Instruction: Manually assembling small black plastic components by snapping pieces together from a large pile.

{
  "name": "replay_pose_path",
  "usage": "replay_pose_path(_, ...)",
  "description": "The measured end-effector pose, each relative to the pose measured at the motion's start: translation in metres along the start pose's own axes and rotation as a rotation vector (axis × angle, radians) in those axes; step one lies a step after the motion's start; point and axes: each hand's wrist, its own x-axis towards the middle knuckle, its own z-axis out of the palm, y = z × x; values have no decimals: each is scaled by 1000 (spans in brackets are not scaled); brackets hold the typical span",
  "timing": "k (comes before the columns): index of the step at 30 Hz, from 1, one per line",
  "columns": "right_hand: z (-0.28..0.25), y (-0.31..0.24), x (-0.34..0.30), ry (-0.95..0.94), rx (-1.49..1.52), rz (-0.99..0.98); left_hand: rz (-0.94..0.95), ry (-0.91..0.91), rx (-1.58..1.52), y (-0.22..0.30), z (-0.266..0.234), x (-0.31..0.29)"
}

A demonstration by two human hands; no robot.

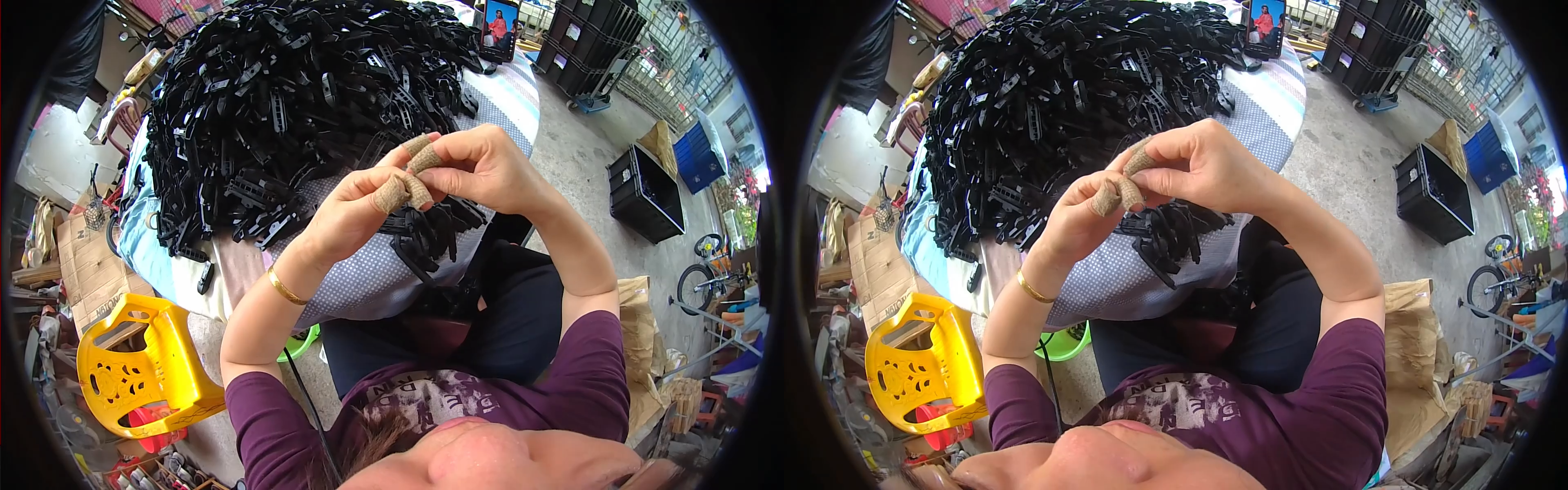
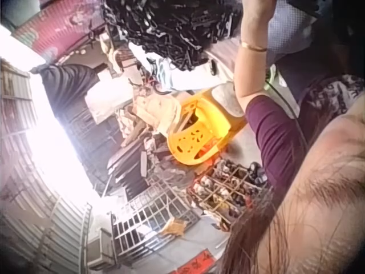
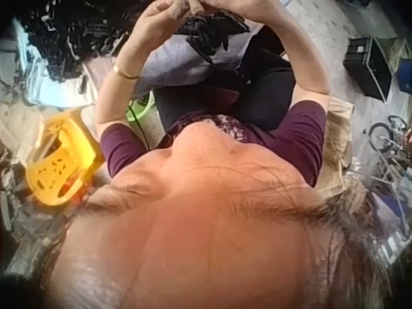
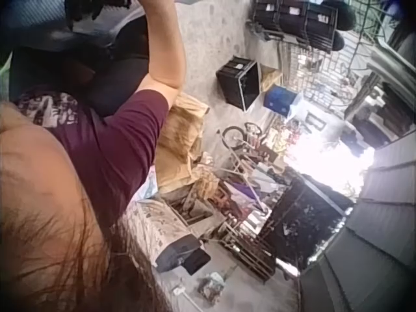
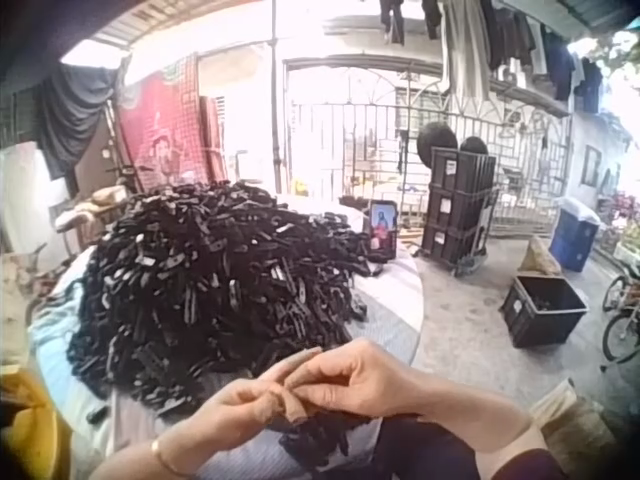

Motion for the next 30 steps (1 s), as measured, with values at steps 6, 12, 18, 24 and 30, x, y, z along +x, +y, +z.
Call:
replay_pose_path(6,-7,-3,1,-82,49,93,-61,-22,16,1,0,-2)
replay_pose_path(12,0,7,1,-99,-68,47,-95,-107,41,-1,-7,-3)
replay_pose_path(18,3,12,6,-77,-113,-82,-76,-178,49,6,1,1)
replay_pose_path(24,5,13,12,-15,92,-38,-42,-163,-11,2,13,-1)
replay_pose_path(30,24,26,11,470,-241,-274,123,111,306,-8,12,2)
